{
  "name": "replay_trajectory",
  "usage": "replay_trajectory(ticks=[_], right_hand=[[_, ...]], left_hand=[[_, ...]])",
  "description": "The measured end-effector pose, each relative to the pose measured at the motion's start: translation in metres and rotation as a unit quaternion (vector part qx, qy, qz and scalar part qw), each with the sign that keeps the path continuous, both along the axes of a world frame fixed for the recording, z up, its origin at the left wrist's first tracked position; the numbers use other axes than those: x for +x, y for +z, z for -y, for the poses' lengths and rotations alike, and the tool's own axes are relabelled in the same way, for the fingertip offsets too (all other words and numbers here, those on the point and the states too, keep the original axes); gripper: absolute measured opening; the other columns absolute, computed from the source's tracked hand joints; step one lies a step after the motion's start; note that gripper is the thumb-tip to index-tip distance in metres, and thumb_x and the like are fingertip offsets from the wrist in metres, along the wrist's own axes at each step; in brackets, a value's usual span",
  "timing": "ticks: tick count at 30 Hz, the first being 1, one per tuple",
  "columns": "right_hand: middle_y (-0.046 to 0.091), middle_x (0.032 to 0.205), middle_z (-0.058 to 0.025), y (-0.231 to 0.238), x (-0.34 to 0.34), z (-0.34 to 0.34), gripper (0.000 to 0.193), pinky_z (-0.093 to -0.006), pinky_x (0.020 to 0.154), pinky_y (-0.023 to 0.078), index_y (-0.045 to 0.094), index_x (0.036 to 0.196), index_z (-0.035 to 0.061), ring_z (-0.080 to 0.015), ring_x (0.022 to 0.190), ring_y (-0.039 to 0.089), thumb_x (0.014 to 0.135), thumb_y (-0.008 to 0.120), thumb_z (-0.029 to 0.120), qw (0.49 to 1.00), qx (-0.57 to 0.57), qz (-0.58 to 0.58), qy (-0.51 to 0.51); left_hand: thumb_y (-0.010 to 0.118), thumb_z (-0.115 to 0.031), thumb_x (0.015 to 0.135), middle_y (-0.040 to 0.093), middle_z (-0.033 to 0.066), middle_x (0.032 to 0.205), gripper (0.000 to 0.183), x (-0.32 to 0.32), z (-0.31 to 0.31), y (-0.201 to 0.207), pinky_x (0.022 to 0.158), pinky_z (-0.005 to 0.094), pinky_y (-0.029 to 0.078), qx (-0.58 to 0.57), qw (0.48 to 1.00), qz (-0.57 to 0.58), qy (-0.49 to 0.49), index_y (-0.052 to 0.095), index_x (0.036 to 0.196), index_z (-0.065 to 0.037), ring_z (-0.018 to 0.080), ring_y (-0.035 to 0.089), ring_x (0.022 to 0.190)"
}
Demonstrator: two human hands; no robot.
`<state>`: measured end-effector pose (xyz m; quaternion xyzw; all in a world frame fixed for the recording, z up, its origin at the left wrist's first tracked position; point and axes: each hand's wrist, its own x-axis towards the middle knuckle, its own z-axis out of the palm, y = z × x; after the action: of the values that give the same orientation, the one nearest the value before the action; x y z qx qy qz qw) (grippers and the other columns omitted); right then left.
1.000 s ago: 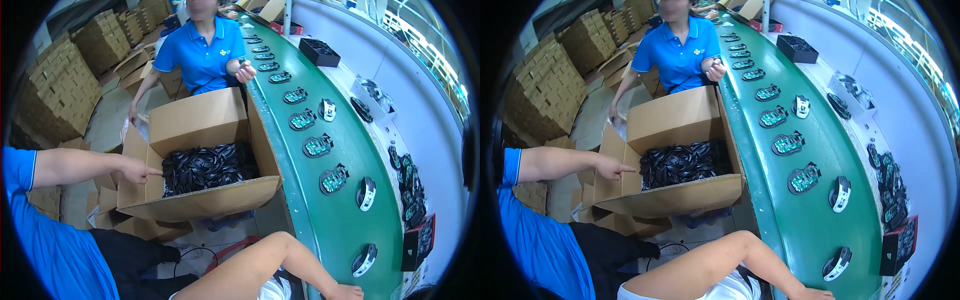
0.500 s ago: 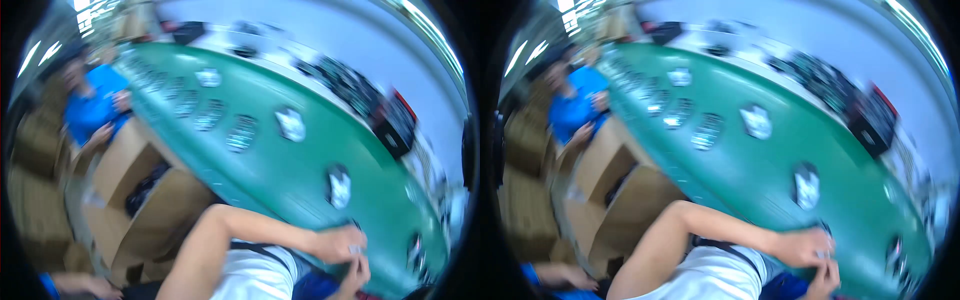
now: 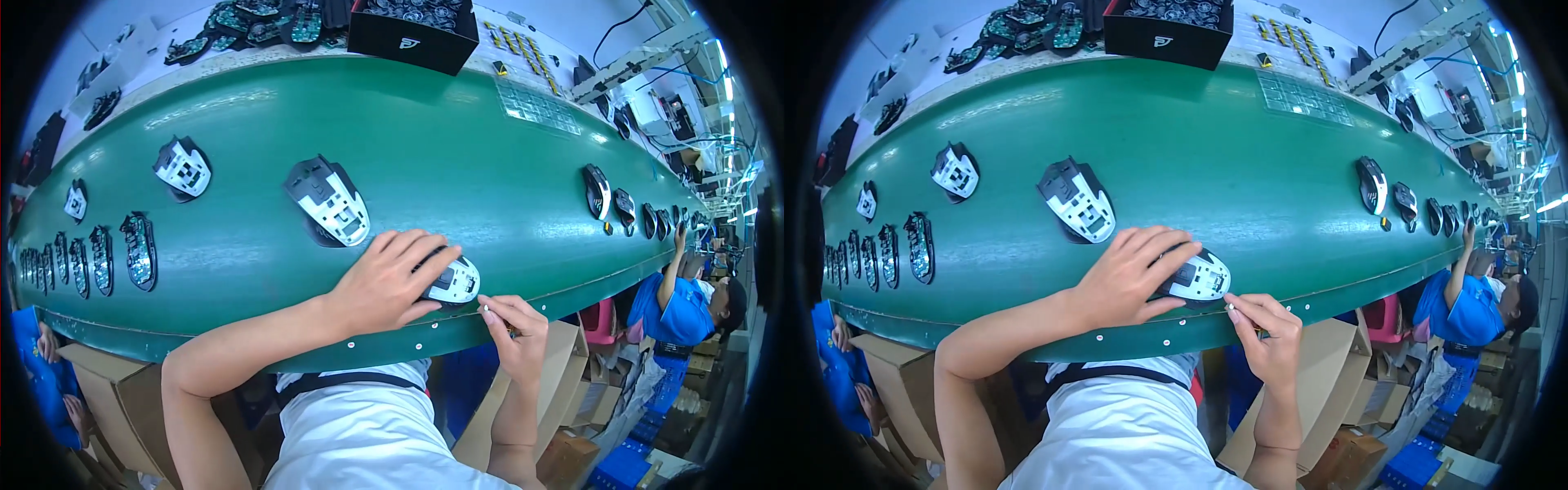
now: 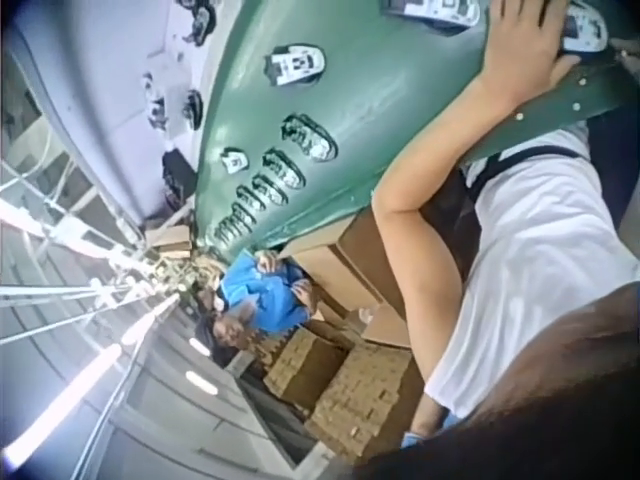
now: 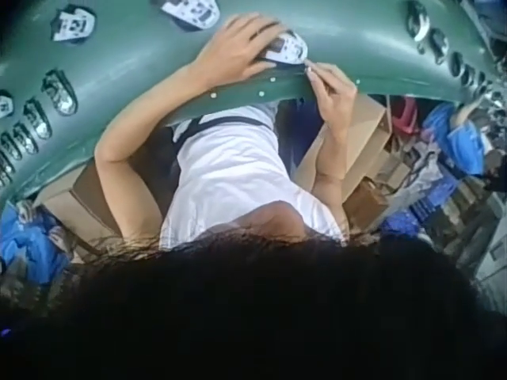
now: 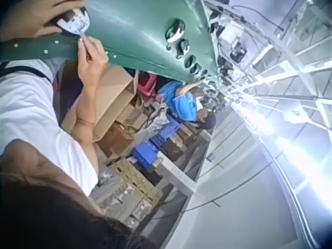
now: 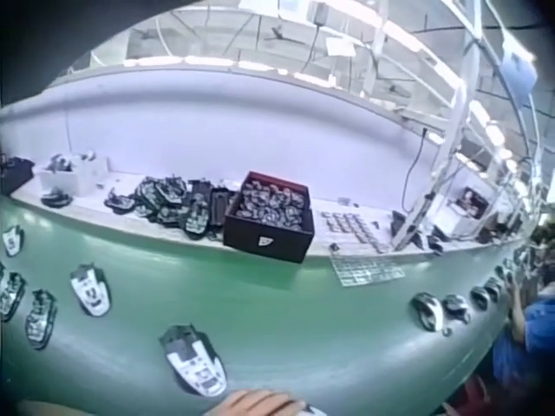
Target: The person assembles computer mice along a conveyor belt by attaching wires into mouse shells, snapping upper shells onto circuit board bases, and inserting scroll wheels into mouse bases by hand.
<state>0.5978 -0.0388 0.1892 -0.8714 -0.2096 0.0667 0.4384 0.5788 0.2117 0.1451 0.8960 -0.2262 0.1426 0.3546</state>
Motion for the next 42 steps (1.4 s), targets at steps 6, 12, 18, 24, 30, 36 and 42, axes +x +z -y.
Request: replay_trajectory(ticks=[6,12,18,24,30,36,42], right_hand=[[0.072,0.09,-0.0119,0.003,0.01,-0.003,0.026,-0.0269,0.063,0.051,0.076,0.112,0.0025,-0.0149,0.072,0.066,0.088,0.067,-0.006,0.999,-0.037,0.021,-0.008],[0.073,0.087,-0.0119,0.002,0.011,-0.01,0.022,-0.0265,0.061,0.05,0.076,0.11,0.0008,-0.0148,0.071,0.067,0.09,0.067,-0.002,0.998,-0.06,-0.002,-0.029],[0.073,0.08,-0.0107,0.009,0.012,-0.012,0.015,-0.0261,0.06,0.05,0.078,0.102,-0.0012,-0.0145,0.068,0.067,0.09,0.07,0.0,0.996,-0.077,-0.022,-0.032],[0.072,0.077,-0.0093,0.025,0.009,-0.02,0.007,-0.0242,0.057,0.047,0.076,0.09,-0.0032,-0.0121,0.064,0.064,0.085,0.073,-0.001,0.998,-0.048,-0.004,0.028],[0.068,0.073,-0.0074,0.032,0.011,-0.012,0.006,-0.0237,0.056,0.042,0.074,0.09,-0.0035,-0.0105,0.063,0.059,0.086,0.07,-0.001,0.998,-0.002,-0.062,0.023],[0.065,0.071,-0.0064,0.048,0.011,-0.015,0.009,-0.025,0.056,0.04,0.071,0.093,-0.0034,-0.0105,0.062,0.056,0.093,0.064,0.002,0.998,-0.039,-0.017,0.045],[0.053,0.065,-0.0014,0.05,0.014,-0.013,0.027,-0.0255,0.052,0.034,0.071,0.1,-0.005,-0.008,0.059,0.046,0.104,0.056,0.017,0.996,0.022,-0.076,0.033]], left_hand=[[0.085,-0.032,0.073,0.055,0.0151,0.136,0.073,0.001,-0.005,-0.012,0.1,0.0454,0.041,-0.033,0.999,-0.011,0.001,0.056,0.134,-0.004,0.0336,0.053,0.126],[0.085,-0.03,0.072,0.055,0.0158,0.135,0.071,0.0,-0.004,-0.013,0.102,0.0466,0.041,-0.048,0.999,-0.023,-0.004,0.057,0.132,-0.003,0.0336,0.052,0.128],[0.083,-0.024,0.074,0.055,0.0149,0.135,0.064,0.005,-0.005,-0.003,0.104,0.0482,0.04,-0.073,0.996,-0.021,-0.05,0.059,0.131,-0.008,0.0355,0.05,0.13],[0.075,-0.017,0.081,0.064,0.0061,0.102,0.027,0.016,0.017,0.008,0.09,0.0377,0.045,-0.121,0.982,0.065,-0.13,0.069,0.107,-0.01,0.0228,0.063,0.103],[0.07,-0.014,0.083,0.062,0.0042,0.089,0.014,0.035,0.017,0.019,0.08,0.0361,0.046,-0.115,0.974,0.103,-0.165,0.068,0.095,-0.008,0.0215,0.064,0.087],[0.067,-0.014,0.083,0.062,0.0037,0.089,0.016,0.036,0.022,0.035,0.076,0.0347,0.047,-0.103,0.974,0.127,-0.157,0.068,0.098,-0.009,0.0222,0.064,0.085],[0.078,-0.011,0.078,0.062,0.0065,0.096,0.025,0.047,0.025,0.047,0.075,0.0401,0.05,-0.184,0.962,0.123,-0.156,0.068,0.1,-0.008,0.0272,0.063,0.091]])
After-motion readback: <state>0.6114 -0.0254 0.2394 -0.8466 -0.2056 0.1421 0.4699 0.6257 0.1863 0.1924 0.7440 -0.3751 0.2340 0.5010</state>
